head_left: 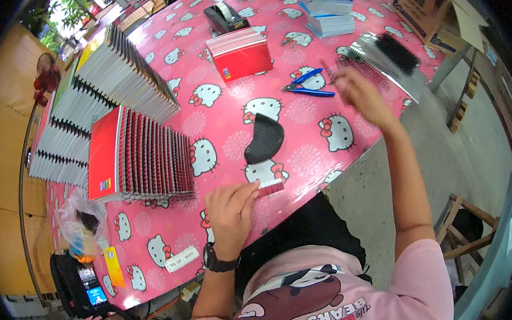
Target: The person places a plastic spine onto the edge of a notebook, slides a black clip over the spine, and moves the notebook onto a stack.
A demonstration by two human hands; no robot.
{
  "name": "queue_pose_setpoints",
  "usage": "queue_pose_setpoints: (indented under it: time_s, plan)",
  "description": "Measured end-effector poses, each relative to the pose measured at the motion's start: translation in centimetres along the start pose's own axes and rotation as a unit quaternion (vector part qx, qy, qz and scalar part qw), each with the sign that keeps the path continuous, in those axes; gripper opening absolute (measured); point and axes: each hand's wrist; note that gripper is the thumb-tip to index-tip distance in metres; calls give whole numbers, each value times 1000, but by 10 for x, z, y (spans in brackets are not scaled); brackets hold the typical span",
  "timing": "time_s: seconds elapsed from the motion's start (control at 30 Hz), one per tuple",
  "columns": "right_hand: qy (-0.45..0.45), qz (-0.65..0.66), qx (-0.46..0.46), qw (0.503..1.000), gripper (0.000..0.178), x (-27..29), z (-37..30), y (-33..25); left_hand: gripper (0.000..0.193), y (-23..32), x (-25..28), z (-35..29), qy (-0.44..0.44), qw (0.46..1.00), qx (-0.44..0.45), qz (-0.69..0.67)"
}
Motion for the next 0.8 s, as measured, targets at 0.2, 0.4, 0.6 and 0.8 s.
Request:
queue_pose_setpoints:
  time_s: [0.2,0.4,0.6,0.8]
  plan:
    - [-192,36,86,977,23,-80,-61,-49,20,-4,1,7,-26,999,19,13]
    - [-150,75,95,981,20,-92,-63,-53,18,-5,3,4,-23,1000,11,-8]
    - [-128,61,103,985,25,-100,-60,-56,17,-4,3,5,-25,999,13,-16]
    - [-138,55,152,977,25,-100,-59,-57,16,-5,3,4,-27,999,15,-14]
Point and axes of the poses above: each hand's wrist, its own z-axis towards the middle knuckle, its own x-axis out of the back of the hand, y = z × x, and after that the axes turned 5 degrees about x, right-handed
